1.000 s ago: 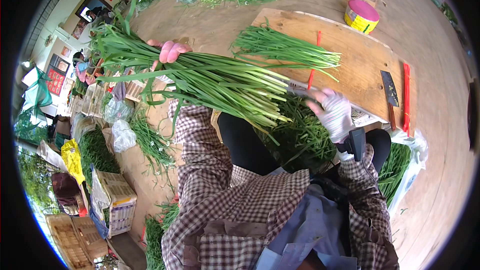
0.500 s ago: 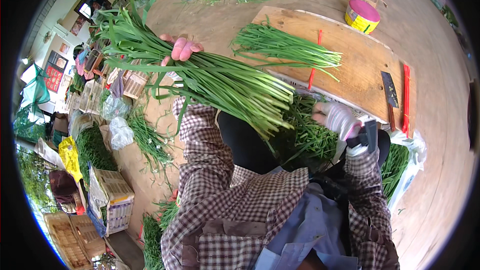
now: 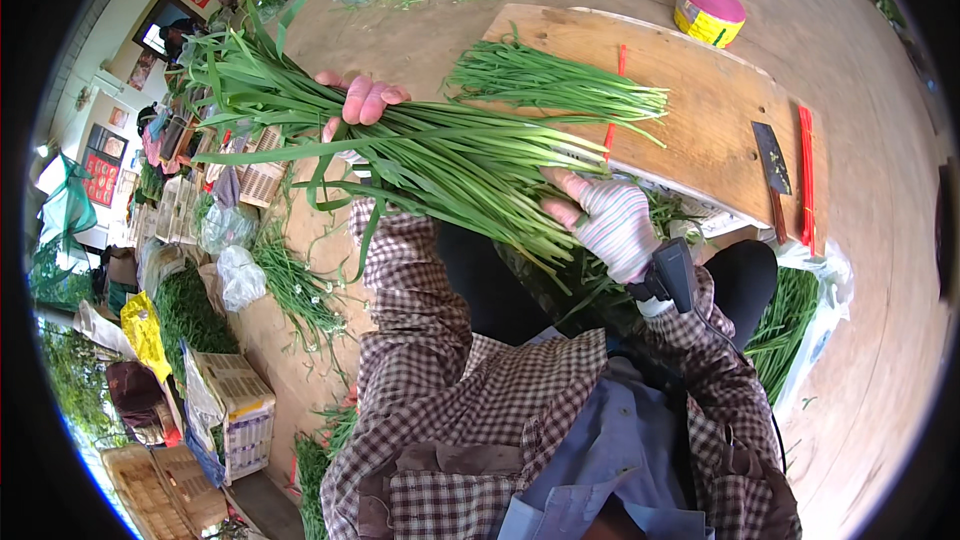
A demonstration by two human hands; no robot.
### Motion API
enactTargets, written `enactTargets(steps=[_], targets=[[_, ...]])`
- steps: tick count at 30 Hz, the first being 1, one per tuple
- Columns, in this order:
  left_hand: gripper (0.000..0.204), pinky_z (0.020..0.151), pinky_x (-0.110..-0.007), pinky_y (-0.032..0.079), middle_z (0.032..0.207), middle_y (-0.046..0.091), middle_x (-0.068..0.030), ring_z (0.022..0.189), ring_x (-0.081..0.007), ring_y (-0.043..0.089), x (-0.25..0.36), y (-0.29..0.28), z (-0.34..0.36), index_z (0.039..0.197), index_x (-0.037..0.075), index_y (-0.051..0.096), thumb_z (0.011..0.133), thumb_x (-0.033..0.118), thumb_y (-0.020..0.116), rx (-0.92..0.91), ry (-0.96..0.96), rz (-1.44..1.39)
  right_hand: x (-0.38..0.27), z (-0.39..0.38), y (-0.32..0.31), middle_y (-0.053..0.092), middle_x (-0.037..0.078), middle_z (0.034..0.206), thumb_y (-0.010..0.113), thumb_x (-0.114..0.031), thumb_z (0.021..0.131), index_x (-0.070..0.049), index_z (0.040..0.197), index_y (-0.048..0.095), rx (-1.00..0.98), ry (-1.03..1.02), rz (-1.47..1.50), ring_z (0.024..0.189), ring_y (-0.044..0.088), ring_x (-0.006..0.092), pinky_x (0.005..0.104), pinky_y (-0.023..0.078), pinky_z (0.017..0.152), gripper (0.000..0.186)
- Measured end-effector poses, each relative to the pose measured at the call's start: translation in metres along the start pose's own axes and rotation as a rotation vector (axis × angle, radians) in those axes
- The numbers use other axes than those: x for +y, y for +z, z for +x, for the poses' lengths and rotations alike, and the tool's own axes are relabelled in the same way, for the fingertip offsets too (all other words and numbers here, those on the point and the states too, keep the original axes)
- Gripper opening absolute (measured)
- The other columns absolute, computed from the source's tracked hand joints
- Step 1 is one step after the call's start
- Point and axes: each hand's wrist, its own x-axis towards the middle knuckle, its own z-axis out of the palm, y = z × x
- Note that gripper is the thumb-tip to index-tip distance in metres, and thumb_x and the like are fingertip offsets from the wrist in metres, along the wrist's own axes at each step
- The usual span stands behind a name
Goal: Bundle and trim green vegetables (chives or similar) in a market or warehouse setting.
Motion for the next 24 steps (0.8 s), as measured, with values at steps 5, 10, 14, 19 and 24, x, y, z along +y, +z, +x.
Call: enactTargets(steps=[5,10,14,19,24], targets=[[0.054,0.096,-0.032,0.034,0.082,0.053,0.0031,0.082,-0.0136,0.053,-0.005,0.000,-0.002,0.132,0.014,0.046,0.082,0.018,0.064,0.023,-0.031,0.028,-0.007,0.003,0.005,0.065,0.012,0.073,0.070,-0.028,0.077,-0.013,0.102,0.063,-0.063,0.003,-0.192,0.064,0.063,0.0283,0.0383,0.049,0.057,0.029],[0.055,0.093,-0.032,0.035,0.079,0.054,0.0038,0.081,-0.0120,0.054,-0.008,0.005,-0.001,0.133,0.016,0.046,0.081,0.018,0.065,0.050,-0.040,0.072,-0.010,0.000,0.009,0.062,0.010,0.074,0.065,-0.029,0.080,-0.013,0.095,0.055,-0.037,0.015,-0.197,0.066,0.061,0.0316,0.0417,0.047,0.056,0.024],[0.054,0.092,-0.032,0.036,0.079,0.053,0.0040,0.081,-0.0116,0.054,-0.014,0.008,0.002,0.133,0.017,0.046,0.082,0.018,0.064,0.030,-0.058,0.114,-0.005,0.002,0.015,0.060,0.011,0.070,0.061,-0.031,0.082,-0.010,0.088,0.055,-0.127,0.008,-0.301,0.062,0.059,0.0317,0.0431,0.045,0.053,0.022],[0.052,0.093,-0.032,0.036,0.078,0.052,0.0042,0.081,-0.0115,0.054,-0.017,0.011,-0.002,0.133,0.018,0.046,0.084,0.018,0.063,0.023,-0.038,0.132,-0.002,0.002,0.025,0.058,0.011,0.065,0.059,-0.026,0.083,-0.009,0.084,0.054,-0.112,0.036,-0.307,0.057,0.058,0.0313,0.0437,0.044,0.051,0.018],[0.054,0.097,-0.032,0.034,0.076,0.050,0.0046,0.079,-0.0121,0.052,0.000,0.003,-0.011,0.133,0.018,0.045,0.083,0.019,0.064,0.026,-0.054,0.093,0.020,-0.019,0.024,0.062,0.007,0.067,0.064,-0.017,0.077,-0.012,0.084,0.057,0.090,0.042,0.139,0.059,0.061,0.0269,0.0366,0.048,0.054,0.011]])
